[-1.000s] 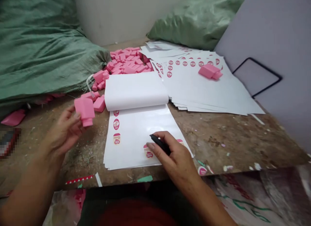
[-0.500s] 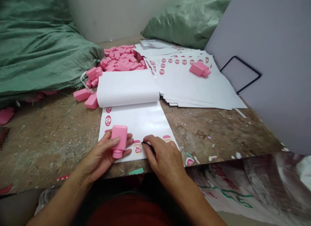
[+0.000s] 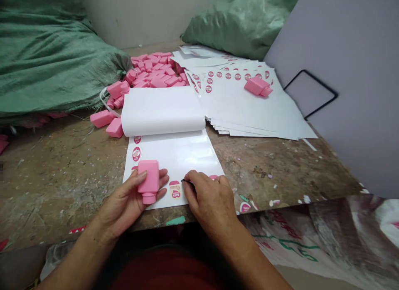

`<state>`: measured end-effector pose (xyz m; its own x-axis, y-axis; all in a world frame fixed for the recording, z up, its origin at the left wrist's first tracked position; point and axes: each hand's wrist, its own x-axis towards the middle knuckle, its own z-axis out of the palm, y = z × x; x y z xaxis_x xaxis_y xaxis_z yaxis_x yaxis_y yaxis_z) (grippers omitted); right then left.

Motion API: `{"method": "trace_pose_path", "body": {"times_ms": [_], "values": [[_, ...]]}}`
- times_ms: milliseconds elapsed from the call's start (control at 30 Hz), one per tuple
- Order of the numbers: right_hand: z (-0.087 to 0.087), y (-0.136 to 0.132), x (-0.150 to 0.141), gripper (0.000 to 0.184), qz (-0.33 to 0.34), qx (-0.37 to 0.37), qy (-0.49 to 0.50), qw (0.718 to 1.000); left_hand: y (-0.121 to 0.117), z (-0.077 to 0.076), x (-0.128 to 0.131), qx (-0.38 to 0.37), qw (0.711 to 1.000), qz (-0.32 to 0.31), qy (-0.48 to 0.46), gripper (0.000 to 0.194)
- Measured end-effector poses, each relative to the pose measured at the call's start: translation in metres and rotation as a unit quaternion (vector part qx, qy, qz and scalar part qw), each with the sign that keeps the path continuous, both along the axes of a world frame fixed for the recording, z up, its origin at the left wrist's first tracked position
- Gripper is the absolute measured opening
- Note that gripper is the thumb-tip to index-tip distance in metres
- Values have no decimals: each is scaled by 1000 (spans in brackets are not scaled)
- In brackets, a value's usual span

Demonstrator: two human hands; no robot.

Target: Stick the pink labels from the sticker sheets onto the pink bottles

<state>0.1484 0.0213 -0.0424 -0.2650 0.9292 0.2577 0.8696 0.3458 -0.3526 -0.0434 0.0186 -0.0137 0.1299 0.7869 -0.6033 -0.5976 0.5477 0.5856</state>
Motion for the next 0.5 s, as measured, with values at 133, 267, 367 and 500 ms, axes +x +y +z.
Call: {"method": "trace_pose_path", "body": {"times_ms": [133,267,367,500], "values": [[-1,0,0,18,1,24,0,1000,-1,0,0,5,1000,-1,-3,33],[-2,1,0,18,5,28,-4,1000,-1,0,0,1,1000,-1,-7,33],[-2,1,-1,19,8,28,-5,1000,-1,-1,0,1,1000,-2,-9,32],[-1,2,-3,19,2,12,7,1000,-2,-2,1,4,1000,-3,-12,33]]}}
